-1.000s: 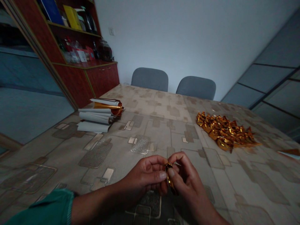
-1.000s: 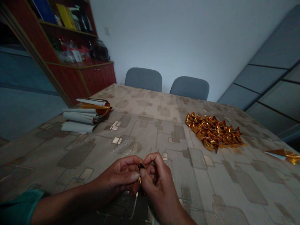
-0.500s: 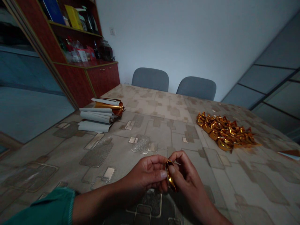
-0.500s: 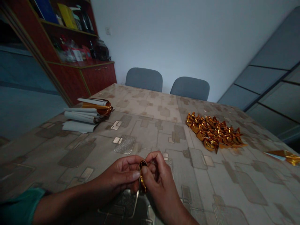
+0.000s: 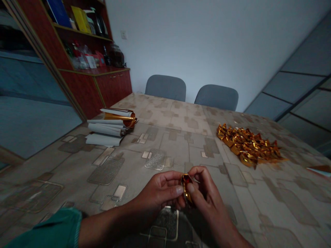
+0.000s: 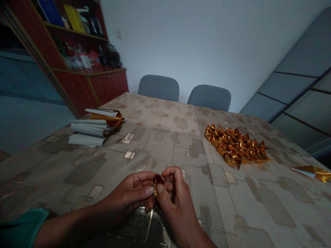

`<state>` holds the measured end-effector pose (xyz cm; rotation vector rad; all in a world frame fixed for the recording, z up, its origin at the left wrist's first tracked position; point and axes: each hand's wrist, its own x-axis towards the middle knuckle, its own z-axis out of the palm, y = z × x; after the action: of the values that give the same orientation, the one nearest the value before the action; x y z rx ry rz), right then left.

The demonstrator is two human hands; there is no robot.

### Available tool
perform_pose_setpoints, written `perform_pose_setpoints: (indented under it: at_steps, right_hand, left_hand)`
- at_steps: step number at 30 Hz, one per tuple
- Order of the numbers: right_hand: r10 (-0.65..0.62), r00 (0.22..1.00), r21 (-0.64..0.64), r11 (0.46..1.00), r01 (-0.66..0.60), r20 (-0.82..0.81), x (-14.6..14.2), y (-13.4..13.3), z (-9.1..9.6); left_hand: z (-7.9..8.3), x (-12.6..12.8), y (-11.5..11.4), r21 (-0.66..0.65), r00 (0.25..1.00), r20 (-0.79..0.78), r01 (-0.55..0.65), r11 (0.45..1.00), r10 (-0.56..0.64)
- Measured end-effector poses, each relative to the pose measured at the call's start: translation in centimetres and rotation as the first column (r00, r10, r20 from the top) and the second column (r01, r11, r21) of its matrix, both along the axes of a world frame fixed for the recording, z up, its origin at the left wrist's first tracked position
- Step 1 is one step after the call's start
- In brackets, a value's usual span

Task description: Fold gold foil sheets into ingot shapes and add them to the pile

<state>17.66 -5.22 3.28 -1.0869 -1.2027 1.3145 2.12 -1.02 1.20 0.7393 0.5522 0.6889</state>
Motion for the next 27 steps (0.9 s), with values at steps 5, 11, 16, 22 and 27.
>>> perform_pose_setpoints:
  at_steps: [5, 11, 16, 22, 27]
  right_hand:
    - [-0.191, 0.938, 0.237, 0.964, 0.123, 0.289, 0.7, 0.1, 0.0]
    - [-0.412, 0.77, 0.553, 0.828, 0.093, 0.487, 1.0, 0.4, 0.2]
    - [-0.463, 0.729, 0.583, 0.805, 0.108, 0.504, 0.5, 0.3, 0.4]
    - [-0.45, 0.737, 0.587, 0.804, 0.089, 0.505, 0.5, 0.4, 0.3]
    - [-0.469, 0.723, 0.596, 0.797, 0.098, 0.508, 0.4, 0.3, 0.2]
  left_hand:
    - [0.2, 0.1, 0.2, 0.073, 0.991, -0.039, -0.128, 0.989, 0.131]
    - [0.0, 0.2, 0.0, 0.228, 0.974, -0.129, -0.154, 0.961, 0.186]
    - [-0.2, 0.2, -0.4, 0.3, 0.966, -0.167, -0.141, 0.943, 0.198]
    - [0.1, 0.1, -0.5, 0.327, 0.968, -0.175, -0.118, 0.938, 0.182]
    - [-0.3, 0.2, -0.3, 0.257, 0.978, -0.135, -0.117, 0.959, 0.156]
